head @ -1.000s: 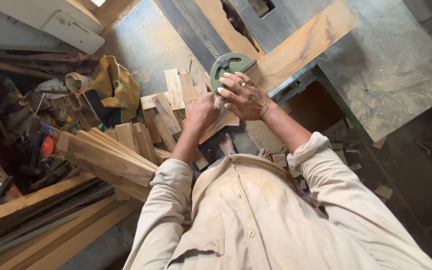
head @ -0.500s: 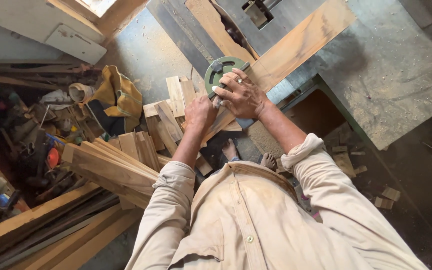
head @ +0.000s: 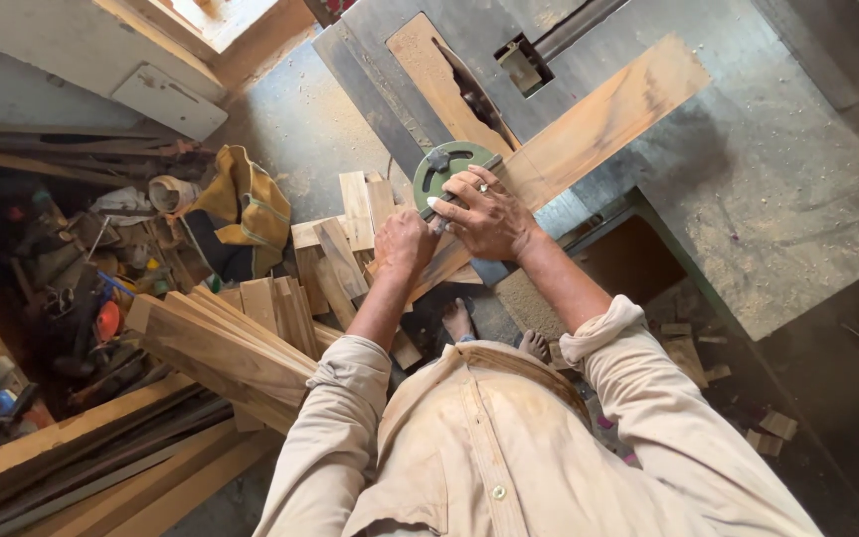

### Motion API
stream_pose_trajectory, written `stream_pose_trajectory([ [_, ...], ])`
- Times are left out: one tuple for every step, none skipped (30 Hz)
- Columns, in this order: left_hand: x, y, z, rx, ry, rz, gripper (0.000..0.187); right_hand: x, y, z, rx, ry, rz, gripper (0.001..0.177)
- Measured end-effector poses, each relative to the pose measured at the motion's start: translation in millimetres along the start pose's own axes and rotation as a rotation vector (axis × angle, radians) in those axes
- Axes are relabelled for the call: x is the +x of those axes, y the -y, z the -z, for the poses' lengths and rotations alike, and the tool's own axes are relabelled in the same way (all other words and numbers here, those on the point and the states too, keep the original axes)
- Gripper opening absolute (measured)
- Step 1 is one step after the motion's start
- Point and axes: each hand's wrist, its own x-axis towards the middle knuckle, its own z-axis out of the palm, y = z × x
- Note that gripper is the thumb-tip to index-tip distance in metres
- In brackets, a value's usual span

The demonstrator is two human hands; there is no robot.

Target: The recorder uses a table saw to cut various small blocks of wood, utilizing a miter gauge for accuracy.

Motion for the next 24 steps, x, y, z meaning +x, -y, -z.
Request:
stream_pose_trajectory([
  [1,0,-1,-0.001,-0.020,-0.003,0.060,1,0,0,0.005,-0.002,-0.001,0.046],
  [-1,-2,3,-0.001,-0.020,-0.003,0.060,1,0,0,0.005,-0.002,-0.002,0.046],
  [-3,-5,7,-0.007,0.000,0.020,0.060,1,0,1,-0.005,-0.002,0.004,0.046],
  [-4,-9,12,-0.014,0.018,0.041,0.060,2,-1,1,-0.018,-0.003,0.010,0.046],
  [-4,-9,12,-0.013,0.017,0.039,0.060,3,0,2,-0.020,-0.005,0.009,0.046],
  [-4,-8,12,-0.015,0.018,0.032,0.058,3,0,2,-0.024,0.001,0.006,0.046],
  [-3,-8,12,-0.016,0.019,0.026,0.057,3,0,2,-0.029,0.006,0.002,0.045],
  [-2,-8,12,-0.016,0.017,0.025,0.057,4,0,2,-0.030,0.004,0.003,0.045],
  [-1,-8,12,-0.018,0.023,0.028,0.056,4,0,1,-0.017,0.008,-0.008,0.045],
  [-1,-7,12,-0.021,0.029,0.031,0.055,4,0,1,-0.004,0.014,-0.019,0.045],
  [0,-6,11,-0.022,0.028,0.031,0.055,4,0,1,-0.005,0.013,-0.018,0.045],
  [1,-5,9,-0.019,0.034,0.037,0.056,4,0,1,-0.014,0.001,-0.007,0.044],
  [2,-4,8,-0.015,0.040,0.044,0.056,4,0,0,-0.023,-0.010,0.004,0.043],
  [3,-4,8,-0.017,0.038,0.043,0.056,5,0,0,-0.025,-0.010,0.005,0.043],
  [3,-4,9,-0.023,0.033,0.039,0.056,6,-1,0,-0.032,-0.013,0.004,0.043],
  [3,-3,9,-0.028,0.029,0.037,0.056,7,0,-1,-0.038,-0.016,0.002,0.043],
  [3,-4,11,-0.028,0.028,0.037,0.056,7,-1,-3,-0.038,-0.016,0.002,0.043],
  [3,-5,13,-0.032,0.034,0.054,0.056,7,-2,-5,-0.029,-0.020,0.000,0.042],
  [3,-7,14,-0.036,0.040,0.070,0.056,8,-3,-7,-0.021,-0.024,-0.003,0.042],
  [3,-7,16,-0.036,0.040,0.069,0.056,8,-3,-7,-0.022,-0.024,-0.004,0.042],
  [2,-7,18,-0.054,0.048,0.075,0.054,8,-2,-7,-0.029,-0.024,-0.004,0.043],
  [3,-8,20,-0.072,0.054,0.081,0.053,10,-3,-6,-0.037,-0.025,-0.002,0.043],
  [5,-8,20,-0.073,0.051,0.079,0.053,11,-4,-6,-0.041,-0.026,-0.001,0.043],
  [6,-6,18,-0.065,0.051,0.069,0.051,12,-4,-7,-0.037,-0.025,-0.004,0.043],
])
